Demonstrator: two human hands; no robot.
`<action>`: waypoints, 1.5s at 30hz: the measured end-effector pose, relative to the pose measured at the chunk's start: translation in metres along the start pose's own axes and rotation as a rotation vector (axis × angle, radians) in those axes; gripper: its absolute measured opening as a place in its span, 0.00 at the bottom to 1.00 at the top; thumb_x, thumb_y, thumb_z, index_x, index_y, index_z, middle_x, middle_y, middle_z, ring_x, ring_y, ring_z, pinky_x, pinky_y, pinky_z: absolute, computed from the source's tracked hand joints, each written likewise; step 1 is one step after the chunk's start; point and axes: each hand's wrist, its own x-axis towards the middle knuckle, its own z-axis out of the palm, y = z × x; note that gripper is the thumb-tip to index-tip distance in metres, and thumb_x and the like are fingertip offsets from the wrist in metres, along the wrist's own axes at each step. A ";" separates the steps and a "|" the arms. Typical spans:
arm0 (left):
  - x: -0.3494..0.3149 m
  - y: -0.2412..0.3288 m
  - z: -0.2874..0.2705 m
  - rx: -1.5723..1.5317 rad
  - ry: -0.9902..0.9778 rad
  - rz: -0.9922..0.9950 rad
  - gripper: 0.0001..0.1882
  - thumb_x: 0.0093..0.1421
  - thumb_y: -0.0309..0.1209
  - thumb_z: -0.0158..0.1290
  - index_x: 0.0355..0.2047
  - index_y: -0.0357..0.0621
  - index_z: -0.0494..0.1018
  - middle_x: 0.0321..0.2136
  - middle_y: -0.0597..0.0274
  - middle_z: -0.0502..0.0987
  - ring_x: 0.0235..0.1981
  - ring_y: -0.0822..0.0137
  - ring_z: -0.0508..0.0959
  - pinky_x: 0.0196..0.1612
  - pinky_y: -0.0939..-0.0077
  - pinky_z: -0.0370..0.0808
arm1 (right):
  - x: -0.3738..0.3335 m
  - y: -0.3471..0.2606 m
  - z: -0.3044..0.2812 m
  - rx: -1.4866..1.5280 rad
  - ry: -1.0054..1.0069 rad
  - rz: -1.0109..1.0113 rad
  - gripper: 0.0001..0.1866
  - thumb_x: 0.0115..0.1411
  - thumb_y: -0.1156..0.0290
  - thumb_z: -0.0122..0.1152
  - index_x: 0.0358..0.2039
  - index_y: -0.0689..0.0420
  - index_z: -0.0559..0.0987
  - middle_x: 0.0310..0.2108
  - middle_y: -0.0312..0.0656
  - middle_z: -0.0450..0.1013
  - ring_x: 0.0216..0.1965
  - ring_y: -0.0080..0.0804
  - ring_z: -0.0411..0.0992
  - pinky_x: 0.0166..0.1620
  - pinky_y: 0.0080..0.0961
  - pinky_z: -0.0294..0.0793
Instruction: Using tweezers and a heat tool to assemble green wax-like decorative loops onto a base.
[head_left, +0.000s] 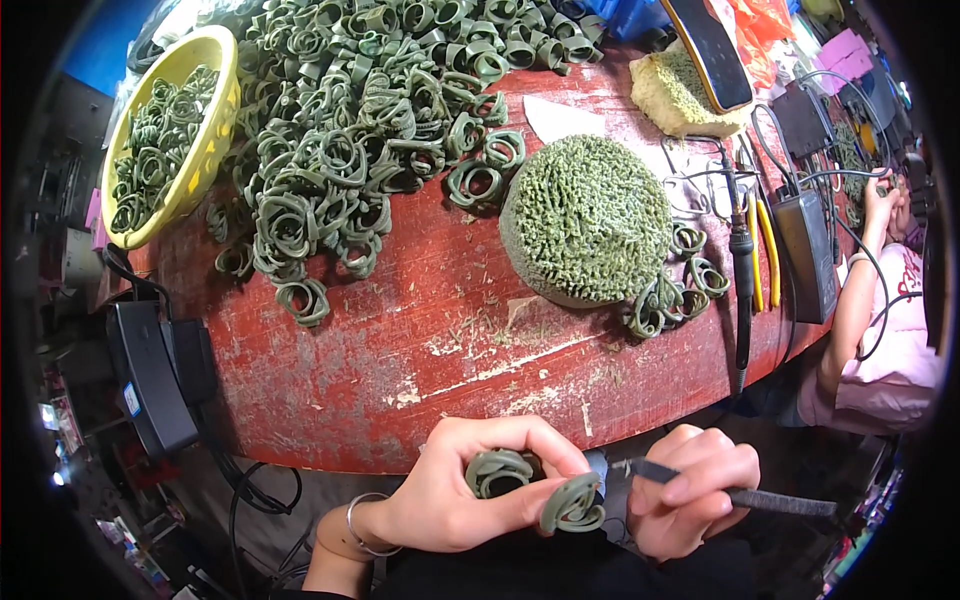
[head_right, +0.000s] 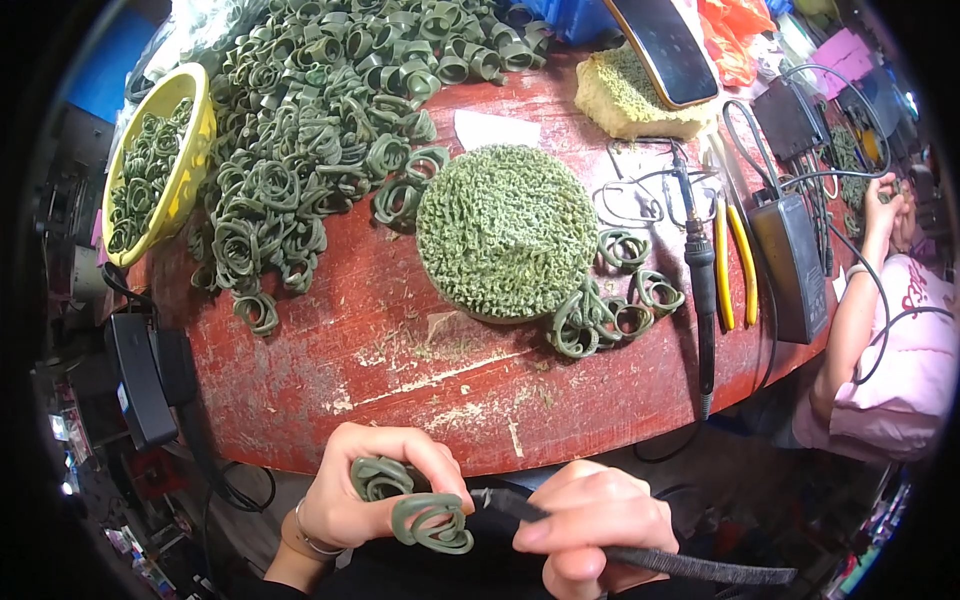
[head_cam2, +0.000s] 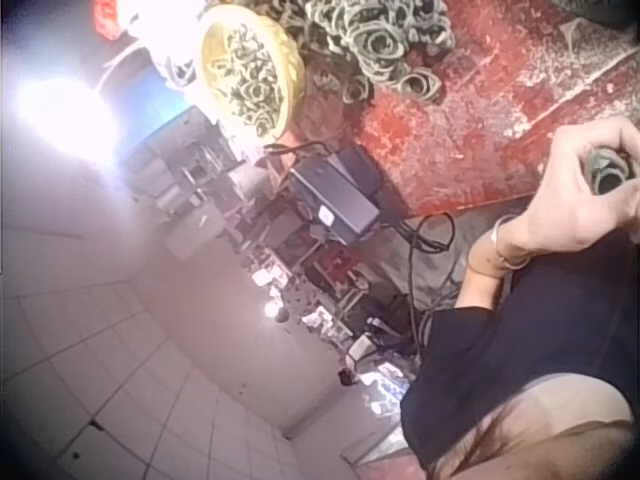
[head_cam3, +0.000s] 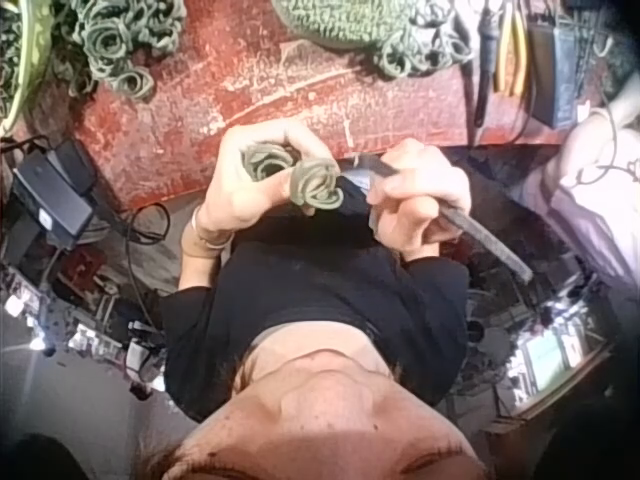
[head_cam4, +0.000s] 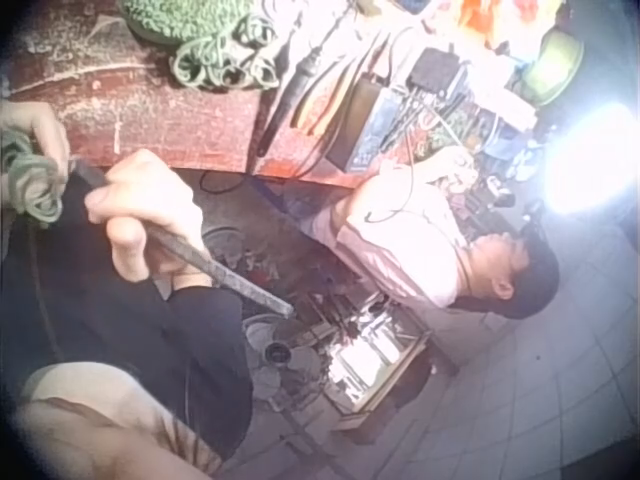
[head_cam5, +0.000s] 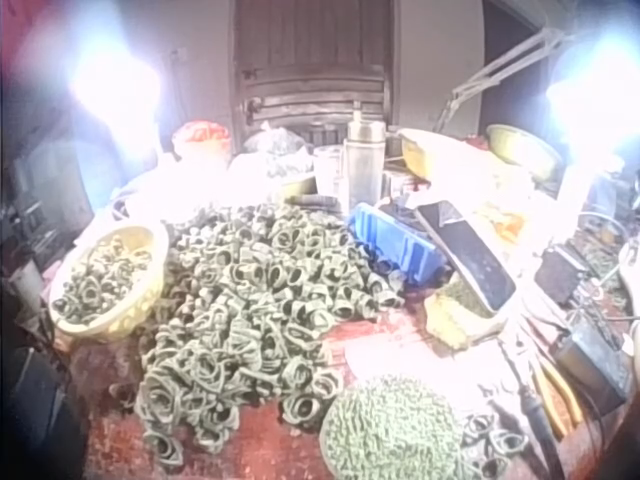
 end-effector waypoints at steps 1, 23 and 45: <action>0.001 0.000 0.002 0.100 0.015 0.100 0.07 0.46 0.22 0.54 0.26 0.31 0.71 0.25 0.52 0.74 0.28 0.67 0.74 0.33 0.77 0.70 | -0.001 -0.003 -0.007 0.039 -0.058 0.129 0.10 0.55 0.67 0.52 0.28 0.63 0.71 0.18 0.41 0.70 0.17 0.30 0.68 0.23 0.22 0.69; 0.010 0.003 0.000 0.371 0.219 0.430 0.04 0.49 0.21 0.48 0.27 0.31 0.69 0.28 0.48 0.73 0.31 0.65 0.74 0.35 0.74 0.71 | 0.015 0.005 0.002 -0.361 -0.413 -0.048 0.21 0.43 0.57 0.63 0.29 0.58 0.66 0.17 0.37 0.66 0.14 0.21 0.63 0.17 0.14 0.62; 0.008 0.010 -0.002 0.333 0.136 0.586 0.08 0.43 0.17 0.53 0.27 0.32 0.71 0.28 0.48 0.72 0.27 0.67 0.74 0.31 0.79 0.72 | 0.008 0.006 0.017 -0.131 0.029 0.241 0.19 0.46 0.59 0.62 0.23 0.59 0.63 0.13 0.39 0.63 0.12 0.22 0.63 0.14 0.13 0.64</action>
